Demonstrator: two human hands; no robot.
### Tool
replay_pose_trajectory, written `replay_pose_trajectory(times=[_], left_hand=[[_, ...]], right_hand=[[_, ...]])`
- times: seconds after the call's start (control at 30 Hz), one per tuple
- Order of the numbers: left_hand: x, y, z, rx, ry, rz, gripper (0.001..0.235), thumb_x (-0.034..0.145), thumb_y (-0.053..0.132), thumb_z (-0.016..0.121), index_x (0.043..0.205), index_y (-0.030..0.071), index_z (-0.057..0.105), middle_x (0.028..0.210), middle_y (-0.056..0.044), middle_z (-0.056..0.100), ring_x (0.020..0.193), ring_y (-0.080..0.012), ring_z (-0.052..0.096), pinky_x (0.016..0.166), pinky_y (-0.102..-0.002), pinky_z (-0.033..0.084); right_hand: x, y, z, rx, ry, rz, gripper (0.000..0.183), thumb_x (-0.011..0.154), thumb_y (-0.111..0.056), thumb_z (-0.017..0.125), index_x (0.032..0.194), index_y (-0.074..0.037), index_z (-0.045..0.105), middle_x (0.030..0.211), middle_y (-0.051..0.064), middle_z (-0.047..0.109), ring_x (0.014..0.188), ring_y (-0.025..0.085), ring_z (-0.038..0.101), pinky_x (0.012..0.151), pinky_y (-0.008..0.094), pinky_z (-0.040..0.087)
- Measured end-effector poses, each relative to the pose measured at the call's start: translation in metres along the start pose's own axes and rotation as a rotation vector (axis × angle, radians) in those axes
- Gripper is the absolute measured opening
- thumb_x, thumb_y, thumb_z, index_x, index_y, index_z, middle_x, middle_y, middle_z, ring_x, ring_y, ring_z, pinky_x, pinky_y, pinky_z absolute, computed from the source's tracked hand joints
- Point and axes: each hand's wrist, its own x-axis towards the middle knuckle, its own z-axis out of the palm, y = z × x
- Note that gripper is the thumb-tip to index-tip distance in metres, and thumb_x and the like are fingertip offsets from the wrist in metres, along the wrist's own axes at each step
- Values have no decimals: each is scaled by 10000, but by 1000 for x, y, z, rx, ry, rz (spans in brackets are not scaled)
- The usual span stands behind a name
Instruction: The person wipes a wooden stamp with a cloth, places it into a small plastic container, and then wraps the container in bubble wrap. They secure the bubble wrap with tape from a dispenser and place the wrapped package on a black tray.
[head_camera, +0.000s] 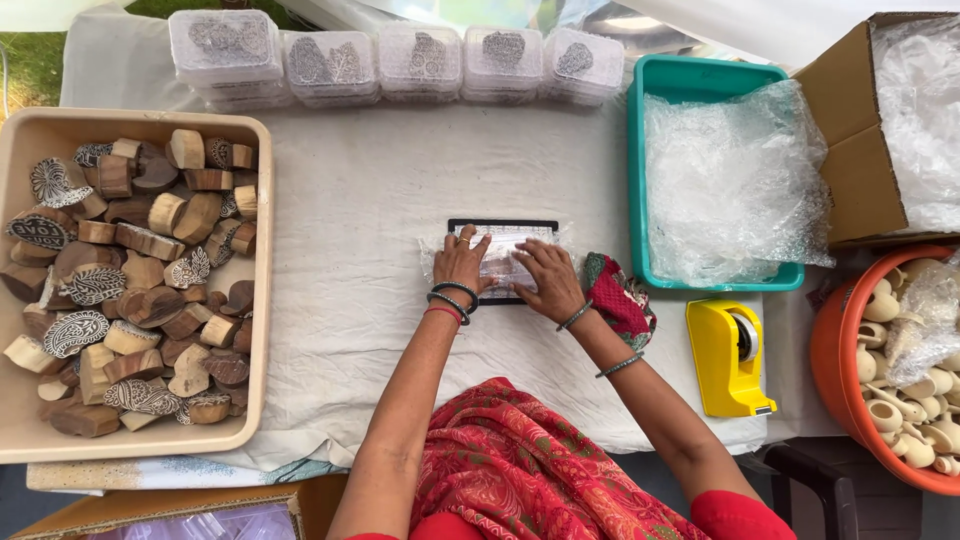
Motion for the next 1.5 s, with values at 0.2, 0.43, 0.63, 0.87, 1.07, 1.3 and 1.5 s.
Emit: replay_pose_trajectory(times=[0.2,0.43,0.63,0.87,1.07,1.3,1.5], left_hand=[[-2,-10,17,227,109,63,820,736,541,822,1461,298,525,1637,92,281,1543,-200,186,1239,-494,155],[-9,-23,48,99,294,112,655,787,511,765,1372,241,646,1559,118,482,1500,-138,326,1272,-458,133],[-7,-27,53,90,348,156,638,794,465,769,1365,205,654,1524,89,525,1473,-127,370,1263,-435,166],[-21,-43,74,4,530,258,590,839,418,781,1324,99,680,1471,-13,604,1288,-161,576,1255,-426,265],[-64,-93,46,-35,306,-244,191,1054,339,654,1096,194,772,1212,38,726,1130,-141,662,1341,-503,251],[-62,-49,0,-189,732,133,598,928,318,713,1465,91,578,1591,-95,485,1485,-276,415,1250,-515,263],[0,-59,54,-99,242,374,575,811,315,807,1362,219,675,1509,15,540,1460,-195,411,1218,-439,310]], right_hand=[[27,-2,14,14,91,-112,938,759,-499,772,1505,-40,437,1604,114,367,1475,268,304,1151,518,241],[22,5,34,-81,100,-146,738,907,-389,753,1541,-174,443,1682,-17,358,1561,173,321,1250,407,313],[43,-7,14,-46,-6,-210,891,797,-359,797,1543,-89,392,1643,76,320,1516,249,284,1192,454,290],[26,-1,46,-75,112,-214,744,877,-337,760,1522,-123,456,1629,24,398,1515,201,352,1217,386,334],[21,-6,54,-134,161,-192,741,849,-297,774,1509,-143,474,1606,15,425,1497,193,366,1211,379,346],[21,-5,56,-115,179,-188,745,849,-285,782,1514,-136,480,1601,31,441,1491,193,373,1199,388,355],[26,-4,31,53,146,-178,674,813,-250,809,1434,-129,578,1557,22,497,1471,205,412,1180,390,386]])
